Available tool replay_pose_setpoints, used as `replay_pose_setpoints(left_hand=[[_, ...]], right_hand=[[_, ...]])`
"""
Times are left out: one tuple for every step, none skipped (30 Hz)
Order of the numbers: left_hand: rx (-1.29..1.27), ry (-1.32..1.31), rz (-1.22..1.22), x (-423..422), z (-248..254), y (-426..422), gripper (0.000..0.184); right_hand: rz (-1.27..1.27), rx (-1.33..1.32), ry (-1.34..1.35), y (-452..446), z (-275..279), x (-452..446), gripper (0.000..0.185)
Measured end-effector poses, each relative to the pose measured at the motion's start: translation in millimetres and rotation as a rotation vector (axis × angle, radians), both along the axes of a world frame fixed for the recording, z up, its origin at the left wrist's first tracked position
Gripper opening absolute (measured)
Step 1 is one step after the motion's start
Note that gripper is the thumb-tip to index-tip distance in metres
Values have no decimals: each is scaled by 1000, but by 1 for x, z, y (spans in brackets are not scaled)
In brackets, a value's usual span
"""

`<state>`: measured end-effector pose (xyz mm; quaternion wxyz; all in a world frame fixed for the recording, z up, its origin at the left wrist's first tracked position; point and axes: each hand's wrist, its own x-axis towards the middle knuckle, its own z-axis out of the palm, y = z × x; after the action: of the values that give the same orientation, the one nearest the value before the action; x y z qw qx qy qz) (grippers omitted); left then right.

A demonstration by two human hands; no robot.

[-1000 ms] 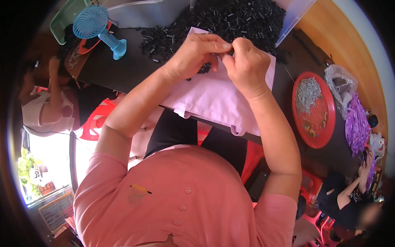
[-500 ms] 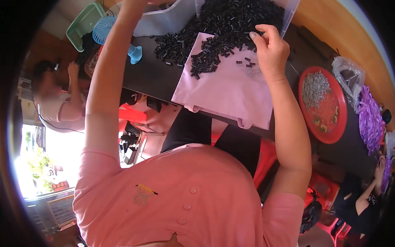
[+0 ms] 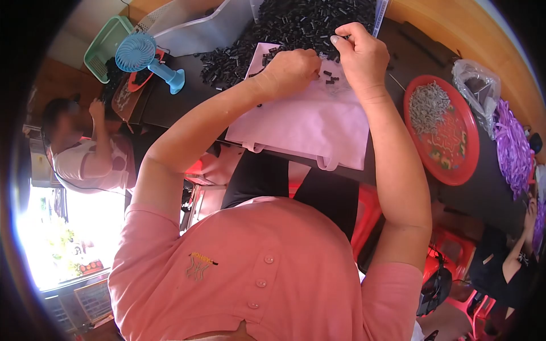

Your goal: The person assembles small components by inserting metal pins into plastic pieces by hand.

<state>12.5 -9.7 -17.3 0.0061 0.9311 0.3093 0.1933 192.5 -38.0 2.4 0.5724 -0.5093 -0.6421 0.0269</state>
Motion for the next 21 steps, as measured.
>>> replay_pose_setpoints(left_hand=[[-29, -5, 14, 0, 0, 0, 10], [-59, -9, 28, -1, 1, 1, 10], [-89, -14, 42, -2, 2, 1, 10], [-105, -59, 70, -4, 1, 2, 10], [-121, -104, 100, -7, 1, 3, 10], [-137, -150, 130, -10, 1, 4, 10], [-139, -177, 110, -14, 3, 7, 10], [-140, -205, 91, -18, 6, 11, 10], [-140, -233, 70, -22, 10, 15, 11], [-128, -182, 75, -24, 16, 16, 10], [-101, -142, 63, -27, 15, 20, 10], [-72, -102, 51, -30, 14, 24, 10], [-44, -62, 40, -32, 12, 28, 10], [-32, -52, 51, -35, 10, 30, 11], [-20, -41, 60, -36, 10, 31, 11], [-10, -30, 69, -37, 9, 32, 12], [11, -57, 51, -37, 8, 32, 12], [29, -85, 34, -37, 10, 30, 12], [47, -113, 18, -37, 10, 28, 11], [28, -134, -33, -35, 11, 25, 11], [10, -155, -85, -31, 12, 19, 10]], right_hand=[[5, -7, -3, -1, 1, -1, 12], [9, -14, -5, -2, 2, -3, 12], [14, -22, -8, -3, 3, -3, 12], [17, -27, -18, -3, 2, -3, 12], [21, -33, -28, -3, 2, -4, 12], [26, -38, -39, -3, 1, -5, 12], [33, -48, -39, -3, 0, -5, 12], [41, -55, -40, -4, 0, -6, 12], [47, -62, -41, -4, 0, -7, 11], [53, -71, -41, -4, -1, -7, 11], [58, -78, -42, -4, -2, -8, 11], [64, -84, -44, -4, -2, -8, 10], [64, -93, -58, -4, -2, -8, 10], [63, -102, -71, -5, -3, -8, 10], [61, -110, -84, -4, -3, -8, 9], [55, -112, -95, -4, -2, -8, 9], [49, -115, -107, -4, -2, -8, 9], [43, -121, -119, -4, -3, -8, 9], [39, -118, -126, -4, -3, -8, 9], [35, -114, -132, -3, -4, -8, 9], [30, -109, -139, -3, -4, -8, 9]])
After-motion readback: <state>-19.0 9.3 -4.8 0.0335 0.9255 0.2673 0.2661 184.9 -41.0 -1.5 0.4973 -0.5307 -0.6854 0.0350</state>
